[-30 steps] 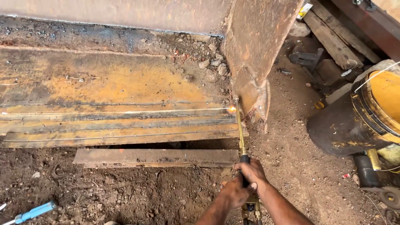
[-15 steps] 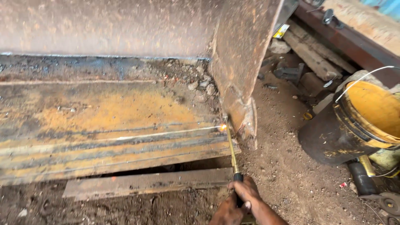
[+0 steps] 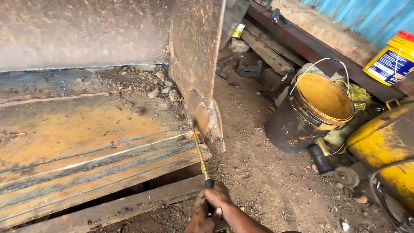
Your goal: Cutting a metal plate inside a heavy machinery bucket using an oxy-fuel torch.
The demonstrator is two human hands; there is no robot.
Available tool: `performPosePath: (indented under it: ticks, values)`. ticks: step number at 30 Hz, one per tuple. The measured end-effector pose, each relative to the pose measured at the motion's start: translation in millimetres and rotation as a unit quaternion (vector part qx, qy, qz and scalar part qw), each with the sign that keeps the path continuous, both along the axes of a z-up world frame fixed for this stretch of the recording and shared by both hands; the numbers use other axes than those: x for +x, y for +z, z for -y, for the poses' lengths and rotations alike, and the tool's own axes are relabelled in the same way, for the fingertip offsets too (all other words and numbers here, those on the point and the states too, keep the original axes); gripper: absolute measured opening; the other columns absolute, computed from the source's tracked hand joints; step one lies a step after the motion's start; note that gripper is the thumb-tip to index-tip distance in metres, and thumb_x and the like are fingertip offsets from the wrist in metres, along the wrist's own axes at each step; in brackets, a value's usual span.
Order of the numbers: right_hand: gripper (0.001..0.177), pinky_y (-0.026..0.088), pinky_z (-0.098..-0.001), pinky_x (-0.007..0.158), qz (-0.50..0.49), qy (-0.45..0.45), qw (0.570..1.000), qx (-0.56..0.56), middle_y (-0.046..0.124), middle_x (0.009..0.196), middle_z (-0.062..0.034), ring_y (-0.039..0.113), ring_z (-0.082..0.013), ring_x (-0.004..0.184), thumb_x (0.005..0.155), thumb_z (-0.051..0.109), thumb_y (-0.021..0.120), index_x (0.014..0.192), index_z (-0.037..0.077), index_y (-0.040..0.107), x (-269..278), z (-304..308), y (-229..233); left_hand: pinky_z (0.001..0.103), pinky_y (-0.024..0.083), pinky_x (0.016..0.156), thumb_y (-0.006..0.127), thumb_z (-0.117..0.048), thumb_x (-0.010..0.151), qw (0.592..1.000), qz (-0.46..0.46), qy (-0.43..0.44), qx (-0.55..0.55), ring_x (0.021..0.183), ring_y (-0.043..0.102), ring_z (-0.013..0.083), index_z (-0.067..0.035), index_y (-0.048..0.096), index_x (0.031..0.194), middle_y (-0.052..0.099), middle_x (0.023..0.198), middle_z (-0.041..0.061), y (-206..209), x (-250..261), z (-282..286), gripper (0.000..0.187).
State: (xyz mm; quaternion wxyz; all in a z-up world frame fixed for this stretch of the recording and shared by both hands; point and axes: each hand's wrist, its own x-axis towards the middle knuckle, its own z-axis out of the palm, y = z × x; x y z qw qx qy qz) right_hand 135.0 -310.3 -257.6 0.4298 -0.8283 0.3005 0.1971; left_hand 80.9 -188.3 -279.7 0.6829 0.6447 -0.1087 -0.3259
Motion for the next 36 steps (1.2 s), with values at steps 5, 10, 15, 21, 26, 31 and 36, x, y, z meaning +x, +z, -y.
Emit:
performPosePath:
  ticks: [5, 10, 15, 21, 26, 31, 36]
  values:
    - [0.028, 0.058, -0.0384, 0.074, -0.002, 0.020, 1.000, 0.008, 0.067, 0.088, -0.0063, 0.068, -0.0217, 0.082, 0.074, 0.021, 0.079, 0.093, 0.005, 0.068, 3.5, 1.3, -1.4, 0.040, 0.046, 0.117, 0.058, -0.030, 0.102, 1.000, -0.008, 0.015, 0.004, 0.132, 0.062, 0.0346, 0.003, 0.035, 0.147, 0.060, 0.138, 0.028, -8.9, 2.2, 1.2, 0.061]
    - [0.031, 0.057, -0.0382, 0.076, 0.020, 0.042, 0.999, -0.022, 0.069, 0.087, -0.0065, 0.069, -0.0223, 0.082, 0.071, 0.023, 0.081, 0.093, 0.006, 0.069, 6.1, 9.1, -14.4, 0.046, 0.049, 0.109, 0.062, -0.034, 0.099, 0.989, 0.142, 0.052, 0.003, 0.128, 0.063, 0.0368, 0.005, 0.043, 0.143, 0.064, 0.133, 0.029, -22.9, 0.0, 4.4, 0.061]
    - [0.039, 0.061, -0.0413, 0.083, -0.018, -0.016, 0.999, 0.022, 0.069, 0.097, -0.0086, 0.071, -0.0258, 0.093, 0.071, 0.024, 0.080, 0.104, 0.010, 0.063, 0.3, 0.6, 1.5, 0.037, 0.067, 0.092, 0.054, -0.031, 0.096, 0.993, -0.058, 0.013, 0.097, 0.111, 0.076, 0.0312, -0.004, 0.044, 0.146, 0.070, 0.126, 0.021, 15.9, -2.9, 2.6, 0.057]
    - [0.038, 0.056, -0.0442, 0.085, -0.022, 0.034, 0.999, -0.018, 0.068, 0.100, -0.0088, 0.067, -0.0243, 0.094, 0.073, 0.023, 0.075, 0.104, 0.004, 0.068, -0.4, -2.4, 13.3, 0.041, 0.059, 0.092, 0.055, -0.037, 0.103, 0.983, -0.033, -0.018, 0.179, 0.106, 0.070, 0.0298, -0.005, 0.041, 0.144, 0.069, 0.125, 0.017, 62.3, -5.1, -7.3, 0.054]
    - [0.035, 0.055, -0.0429, 0.087, -0.022, -0.002, 1.000, -0.007, 0.068, 0.101, -0.0098, 0.068, -0.0249, 0.096, 0.073, 0.021, 0.076, 0.104, 0.007, 0.067, -0.3, 1.1, 3.8, 0.037, 0.063, 0.088, 0.056, -0.036, 0.102, 0.988, -0.087, -0.006, 0.131, 0.103, 0.073, 0.0276, -0.003, 0.045, 0.140, 0.070, 0.122, 0.017, 36.2, -3.1, 2.2, 0.051]
    - [0.030, 0.055, -0.0434, 0.086, -0.017, 0.012, 1.000, -0.002, 0.068, 0.098, -0.0091, 0.068, -0.0236, 0.093, 0.073, 0.022, 0.075, 0.098, 0.007, 0.072, -2.2, 1.2, 8.5, 0.034, 0.065, 0.078, 0.054, -0.036, 0.103, 0.983, -0.095, -0.021, 0.156, 0.093, 0.072, 0.0238, -0.005, 0.043, 0.140, 0.068, 0.118, 0.016, 44.4, -2.9, -0.4, 0.049]
    - [0.025, 0.054, -0.0428, 0.080, -0.015, 0.015, 0.999, -0.030, 0.064, 0.092, -0.0070, 0.064, -0.0219, 0.087, 0.074, 0.023, 0.076, 0.092, 0.008, 0.067, 1.4, 2.9, 2.6, 0.032, 0.063, 0.069, 0.051, -0.030, 0.105, 0.982, -0.058, -0.037, 0.176, 0.083, 0.068, 0.0214, -0.004, 0.044, 0.136, 0.066, 0.114, 0.016, 24.2, 0.6, 5.3, 0.040]
